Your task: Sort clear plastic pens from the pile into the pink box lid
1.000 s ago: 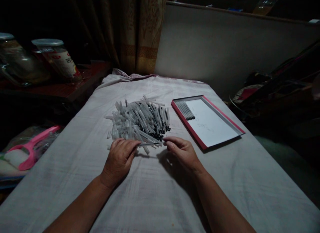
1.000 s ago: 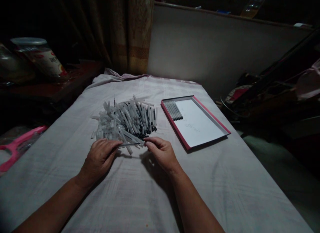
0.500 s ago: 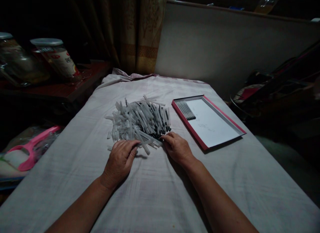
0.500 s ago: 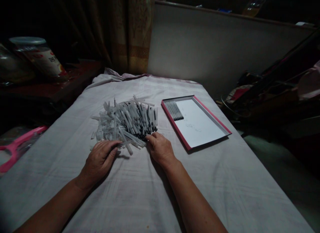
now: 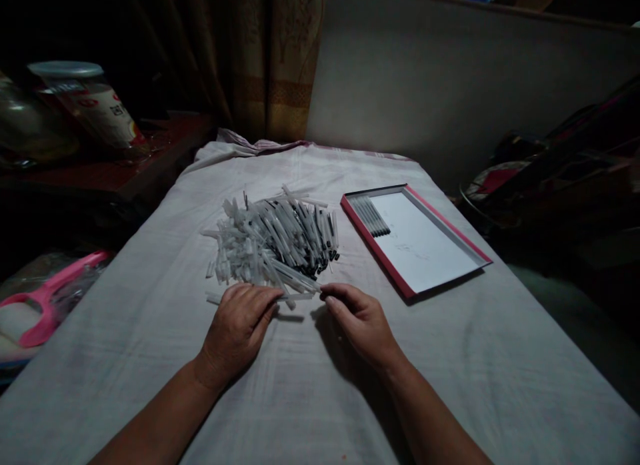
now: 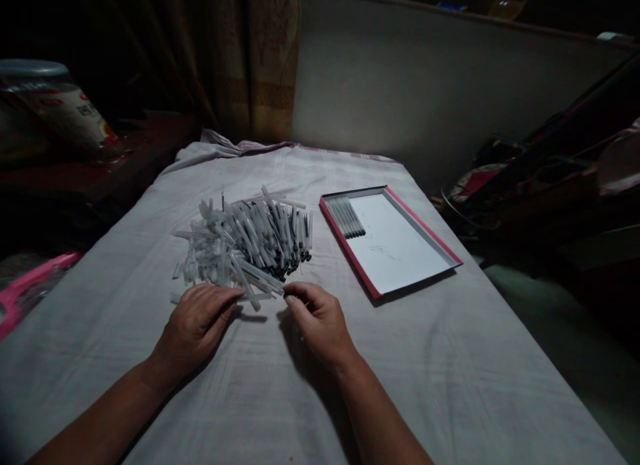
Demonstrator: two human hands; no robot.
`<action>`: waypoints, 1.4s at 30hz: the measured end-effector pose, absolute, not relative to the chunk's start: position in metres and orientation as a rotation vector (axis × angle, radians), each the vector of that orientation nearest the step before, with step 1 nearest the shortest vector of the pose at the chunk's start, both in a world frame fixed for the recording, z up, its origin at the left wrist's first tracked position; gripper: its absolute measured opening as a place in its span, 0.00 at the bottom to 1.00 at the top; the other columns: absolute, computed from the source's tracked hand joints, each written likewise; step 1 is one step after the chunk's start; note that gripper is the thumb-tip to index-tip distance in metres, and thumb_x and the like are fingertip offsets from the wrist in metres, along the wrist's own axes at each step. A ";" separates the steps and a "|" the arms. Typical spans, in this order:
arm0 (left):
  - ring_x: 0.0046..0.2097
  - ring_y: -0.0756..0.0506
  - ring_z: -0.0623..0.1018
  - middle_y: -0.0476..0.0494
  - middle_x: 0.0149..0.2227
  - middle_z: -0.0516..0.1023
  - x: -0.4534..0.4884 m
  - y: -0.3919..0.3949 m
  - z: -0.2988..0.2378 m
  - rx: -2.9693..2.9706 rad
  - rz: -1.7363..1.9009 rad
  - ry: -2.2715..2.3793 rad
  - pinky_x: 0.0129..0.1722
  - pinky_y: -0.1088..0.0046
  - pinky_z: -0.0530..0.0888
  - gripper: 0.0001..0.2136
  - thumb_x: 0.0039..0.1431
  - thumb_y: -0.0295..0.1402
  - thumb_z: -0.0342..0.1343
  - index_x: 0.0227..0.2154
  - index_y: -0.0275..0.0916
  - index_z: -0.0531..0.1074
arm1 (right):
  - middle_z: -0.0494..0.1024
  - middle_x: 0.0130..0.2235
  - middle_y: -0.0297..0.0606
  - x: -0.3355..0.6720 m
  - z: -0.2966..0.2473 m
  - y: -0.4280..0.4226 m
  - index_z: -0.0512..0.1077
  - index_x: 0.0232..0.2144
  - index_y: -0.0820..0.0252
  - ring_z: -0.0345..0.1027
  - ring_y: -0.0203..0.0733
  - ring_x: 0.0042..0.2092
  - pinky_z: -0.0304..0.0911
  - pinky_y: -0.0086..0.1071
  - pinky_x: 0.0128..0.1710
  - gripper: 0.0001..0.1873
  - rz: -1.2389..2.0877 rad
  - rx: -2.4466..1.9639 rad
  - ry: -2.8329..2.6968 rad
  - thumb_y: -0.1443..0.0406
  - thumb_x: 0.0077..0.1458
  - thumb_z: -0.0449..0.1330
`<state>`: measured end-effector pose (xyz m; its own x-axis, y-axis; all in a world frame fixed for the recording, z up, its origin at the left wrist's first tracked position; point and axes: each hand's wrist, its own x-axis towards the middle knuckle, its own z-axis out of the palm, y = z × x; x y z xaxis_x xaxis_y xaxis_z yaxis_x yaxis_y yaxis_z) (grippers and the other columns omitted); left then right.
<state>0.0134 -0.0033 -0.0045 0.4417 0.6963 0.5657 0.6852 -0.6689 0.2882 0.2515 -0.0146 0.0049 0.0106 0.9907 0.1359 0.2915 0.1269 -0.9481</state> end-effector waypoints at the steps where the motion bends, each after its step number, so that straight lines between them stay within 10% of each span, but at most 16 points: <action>1: 0.41 0.44 0.78 0.44 0.40 0.81 0.014 -0.004 -0.005 2.656 1.037 1.266 0.48 0.61 0.69 0.09 0.66 0.29 0.50 0.47 0.40 0.70 | 0.83 0.36 0.40 0.248 0.004 -0.018 0.79 0.37 0.59 0.76 0.43 0.37 0.70 0.34 0.39 0.10 0.966 -1.315 -1.428 0.63 0.55 0.59; 42: 0.41 0.45 0.79 0.44 0.40 0.81 0.020 -0.008 -0.002 2.608 0.976 1.206 0.48 0.62 0.68 0.09 0.66 0.28 0.49 0.46 0.41 0.71 | 0.78 0.28 0.35 0.242 0.000 -0.023 0.71 0.34 0.57 0.73 0.37 0.29 0.67 0.27 0.31 0.07 0.638 -1.281 -1.804 0.65 0.60 0.53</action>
<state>0.0196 -0.0081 -0.0021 0.4786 0.7157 0.5086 0.6468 -0.6791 0.3471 0.2424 -0.0234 0.0000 -0.1521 0.9332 0.3256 0.5213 0.3556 -0.7757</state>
